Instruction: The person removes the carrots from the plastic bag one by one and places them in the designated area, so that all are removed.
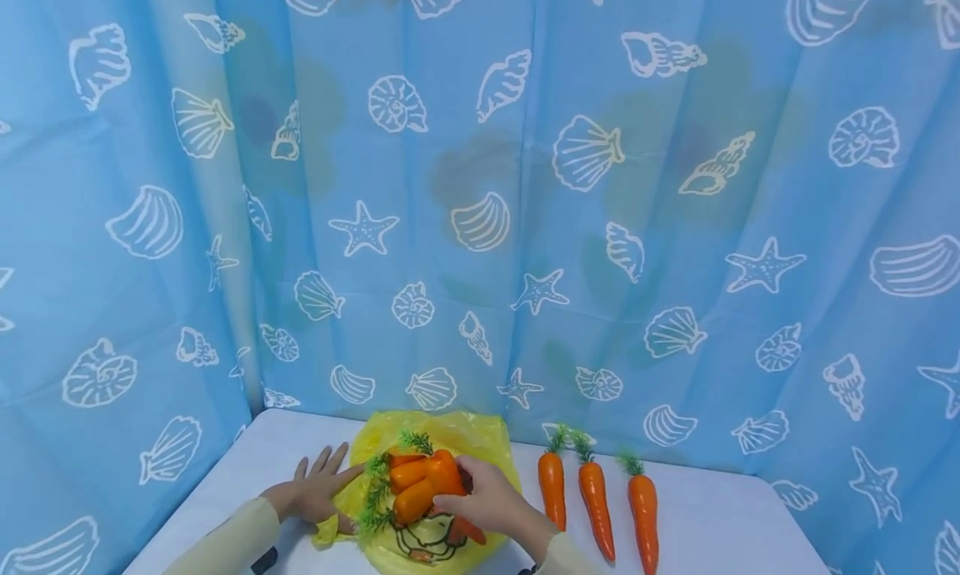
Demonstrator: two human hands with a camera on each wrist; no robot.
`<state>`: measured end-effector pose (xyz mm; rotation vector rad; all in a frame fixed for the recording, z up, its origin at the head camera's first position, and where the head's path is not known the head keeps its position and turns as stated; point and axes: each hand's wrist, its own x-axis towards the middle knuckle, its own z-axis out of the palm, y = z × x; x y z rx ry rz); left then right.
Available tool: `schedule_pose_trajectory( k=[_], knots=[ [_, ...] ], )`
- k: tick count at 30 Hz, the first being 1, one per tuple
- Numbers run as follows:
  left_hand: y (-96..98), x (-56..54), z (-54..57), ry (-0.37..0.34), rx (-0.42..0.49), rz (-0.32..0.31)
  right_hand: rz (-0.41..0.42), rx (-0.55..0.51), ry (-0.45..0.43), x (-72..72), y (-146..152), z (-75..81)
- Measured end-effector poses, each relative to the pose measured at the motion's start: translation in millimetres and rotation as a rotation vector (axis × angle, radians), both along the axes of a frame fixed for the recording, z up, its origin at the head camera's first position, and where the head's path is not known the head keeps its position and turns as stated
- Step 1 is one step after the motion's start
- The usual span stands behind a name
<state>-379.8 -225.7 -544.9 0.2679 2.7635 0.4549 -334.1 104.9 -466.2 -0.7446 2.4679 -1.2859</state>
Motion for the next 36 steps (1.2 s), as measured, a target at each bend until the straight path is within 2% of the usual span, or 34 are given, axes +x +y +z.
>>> schedule_pose_trajectory(
  k=[7,13,20,29,36],
  knots=[
    [8.5,2.2,8.8,-0.018,-0.026,-0.034,-0.036,-0.010,-0.006,0.8,14,0.0],
    [11.4,1.9,12.5,-0.032,-0.052,-0.021,-0.083,-0.029,0.012,-1.7,29,-0.4],
    [9.5,0.5,12.4,-0.026,-0.049,-0.012,-0.140,-0.036,-0.023,-4.7,49,6.5],
    [10.4,1.8,20.4,-0.011,-0.073,-0.011,-0.220,0.008,0.042,-9.0,68,13.8],
    [7.0,4.5,11.3,-0.014,-0.069,0.015,-0.270,0.010,0.004,-6.7,77,11.1]
  ],
)
